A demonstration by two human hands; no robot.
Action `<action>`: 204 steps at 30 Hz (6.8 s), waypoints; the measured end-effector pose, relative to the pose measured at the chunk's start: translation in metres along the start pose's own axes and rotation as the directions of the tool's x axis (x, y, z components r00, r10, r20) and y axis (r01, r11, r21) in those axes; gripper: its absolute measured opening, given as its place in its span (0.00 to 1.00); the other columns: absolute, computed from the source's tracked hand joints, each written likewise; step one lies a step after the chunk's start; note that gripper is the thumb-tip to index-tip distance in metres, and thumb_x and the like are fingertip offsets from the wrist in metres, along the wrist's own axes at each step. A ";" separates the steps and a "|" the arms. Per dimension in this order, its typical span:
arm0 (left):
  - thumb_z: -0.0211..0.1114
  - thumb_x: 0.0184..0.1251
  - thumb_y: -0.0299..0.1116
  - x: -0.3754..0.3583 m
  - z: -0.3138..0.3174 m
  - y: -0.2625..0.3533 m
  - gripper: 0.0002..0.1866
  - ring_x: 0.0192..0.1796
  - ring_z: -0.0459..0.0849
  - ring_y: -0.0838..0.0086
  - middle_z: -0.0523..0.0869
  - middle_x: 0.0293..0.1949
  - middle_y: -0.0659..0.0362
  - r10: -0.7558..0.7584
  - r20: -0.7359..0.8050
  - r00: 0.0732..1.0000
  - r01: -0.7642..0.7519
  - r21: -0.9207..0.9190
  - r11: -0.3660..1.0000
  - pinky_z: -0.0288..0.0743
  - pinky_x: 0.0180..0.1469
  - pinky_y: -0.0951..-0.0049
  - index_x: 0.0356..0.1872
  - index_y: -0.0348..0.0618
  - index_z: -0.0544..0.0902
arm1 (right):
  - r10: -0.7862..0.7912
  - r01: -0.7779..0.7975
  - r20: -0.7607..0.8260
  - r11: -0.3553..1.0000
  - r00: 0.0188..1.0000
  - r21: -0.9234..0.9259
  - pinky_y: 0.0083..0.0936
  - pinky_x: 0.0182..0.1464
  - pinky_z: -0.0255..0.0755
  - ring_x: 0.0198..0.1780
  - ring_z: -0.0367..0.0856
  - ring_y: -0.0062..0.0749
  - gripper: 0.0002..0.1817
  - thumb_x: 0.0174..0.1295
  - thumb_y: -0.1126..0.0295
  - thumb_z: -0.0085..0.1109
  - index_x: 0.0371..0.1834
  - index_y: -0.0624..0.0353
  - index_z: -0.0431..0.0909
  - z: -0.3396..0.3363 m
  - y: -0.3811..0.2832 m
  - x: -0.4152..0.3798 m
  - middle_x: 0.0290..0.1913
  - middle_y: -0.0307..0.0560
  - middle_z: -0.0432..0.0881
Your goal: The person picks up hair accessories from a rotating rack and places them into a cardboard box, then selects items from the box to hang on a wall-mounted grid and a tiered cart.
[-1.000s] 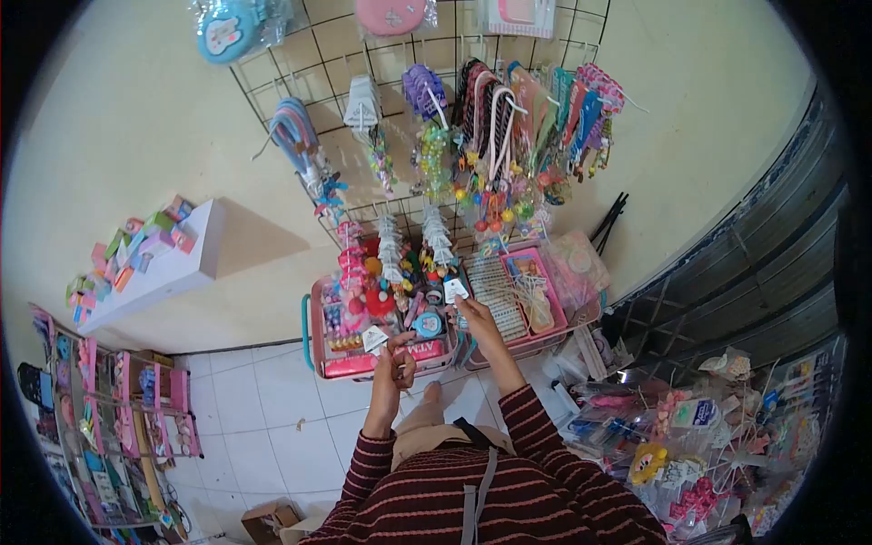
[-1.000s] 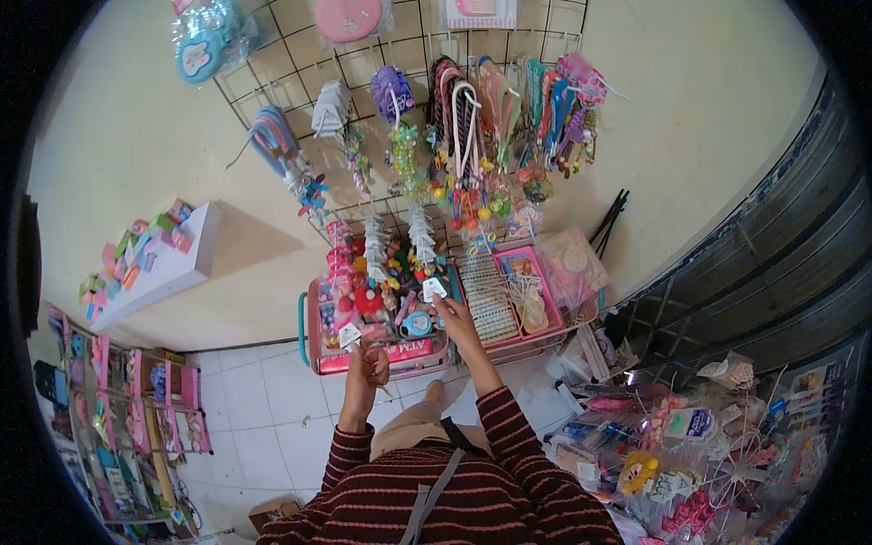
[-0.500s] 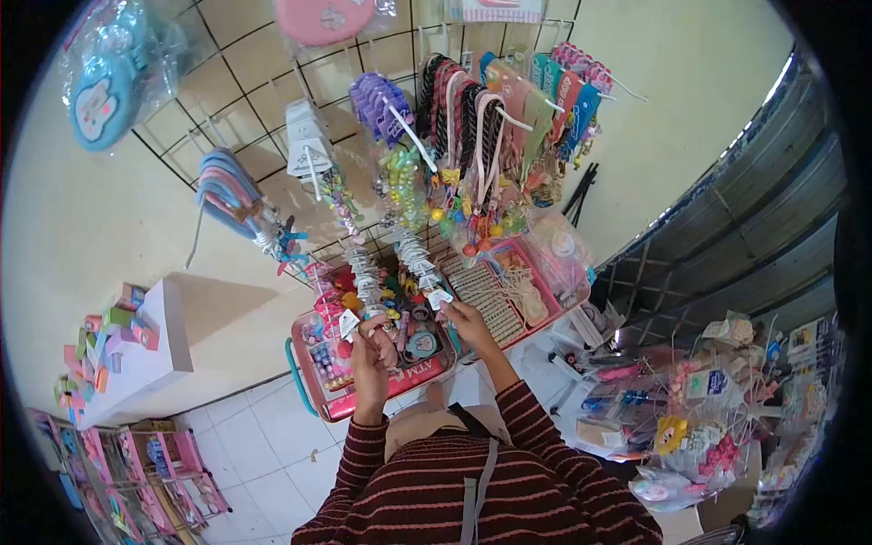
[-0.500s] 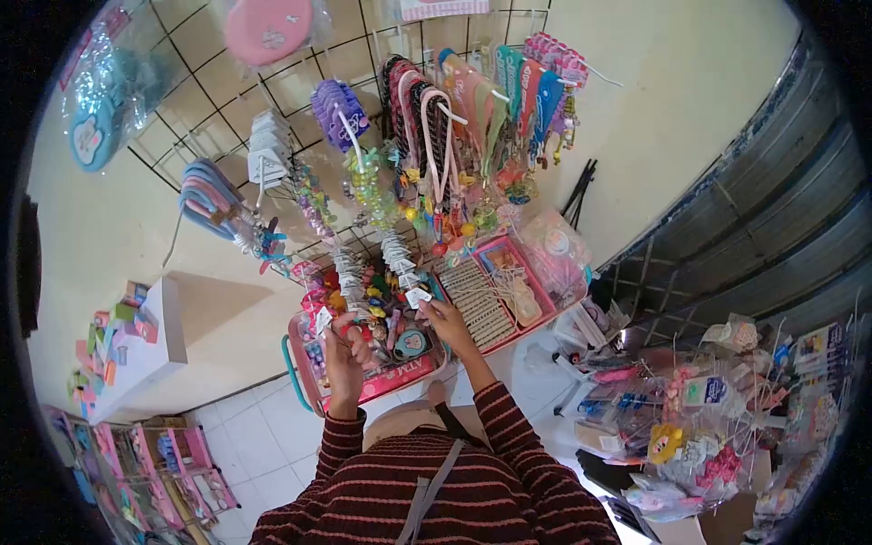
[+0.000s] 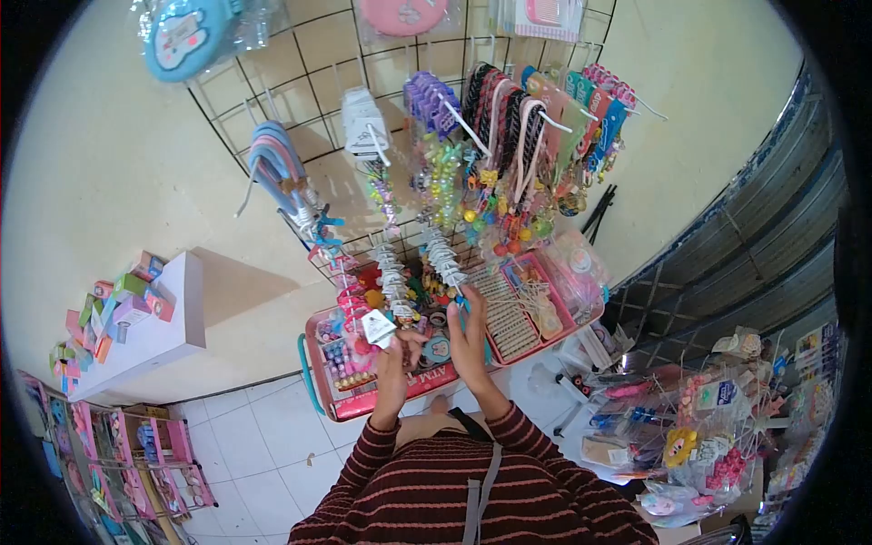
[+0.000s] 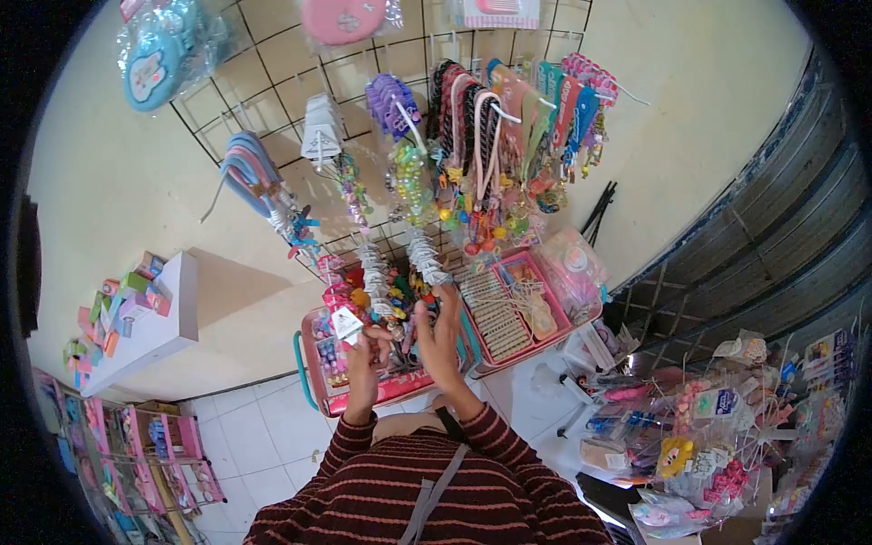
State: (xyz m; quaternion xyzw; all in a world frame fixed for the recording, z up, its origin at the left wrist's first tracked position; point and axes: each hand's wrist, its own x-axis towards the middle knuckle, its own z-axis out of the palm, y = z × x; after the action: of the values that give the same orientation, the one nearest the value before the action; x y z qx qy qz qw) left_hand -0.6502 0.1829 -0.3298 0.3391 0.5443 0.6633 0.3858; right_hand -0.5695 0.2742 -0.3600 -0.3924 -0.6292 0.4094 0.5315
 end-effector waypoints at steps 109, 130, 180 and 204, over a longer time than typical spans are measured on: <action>0.50 0.55 0.36 -0.693 0.752 -0.366 0.06 0.26 0.72 0.69 0.70 0.24 0.58 -0.928 0.356 0.109 0.809 0.510 0.291 0.68 0.22 0.71 0.29 0.46 0.69 | 0.772 -0.699 -0.445 -0.001 0.454 -0.715 0.43 0.50 0.61 0.54 0.64 0.45 0.20 0.45 0.69 0.54 0.46 0.46 0.71 -1.048 0.058 -0.525 0.54 0.52 0.63; 0.60 0.44 0.31 -0.701 0.753 -0.358 0.10 0.26 0.77 0.68 0.79 0.24 0.54 -0.433 0.753 0.496 -0.163 0.570 0.805 0.69 0.31 0.72 0.29 0.37 0.76 | 0.752 -0.783 -0.399 0.610 0.524 0.120 0.20 0.30 0.65 0.27 0.71 0.21 0.13 0.36 0.68 0.66 0.23 0.62 0.74 -1.071 0.106 -0.571 0.25 0.40 0.76; 0.47 0.58 0.33 -0.568 0.333 0.037 0.11 0.24 0.55 0.86 0.58 0.19 0.68 0.621 -0.390 0.679 -0.636 0.109 0.764 0.48 0.26 0.84 0.18 0.44 0.60 | -0.811 0.768 -0.163 0.438 0.562 0.467 0.14 0.34 0.64 0.32 0.71 0.17 0.09 0.50 0.71 0.54 0.33 0.63 0.69 -0.728 -0.478 -0.110 0.29 0.39 0.74; 0.45 0.60 0.31 -0.580 0.312 0.024 0.10 0.25 0.59 0.86 0.61 0.22 0.67 0.548 -0.499 0.671 -0.615 0.039 0.788 0.54 0.28 0.86 0.20 0.43 0.61 | -0.945 0.964 0.192 0.263 0.266 -0.040 0.29 0.42 0.65 0.41 0.72 0.41 0.10 0.44 0.69 0.57 0.23 0.64 0.68 -0.631 -0.440 -0.151 0.37 0.52 0.74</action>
State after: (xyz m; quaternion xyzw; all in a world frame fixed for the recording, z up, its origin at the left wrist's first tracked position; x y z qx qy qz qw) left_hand -0.1083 -0.1869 -0.2684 0.2910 0.4406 0.8488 0.0264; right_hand 0.0484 0.0390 0.0610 0.0550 -0.7997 -0.0174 0.5976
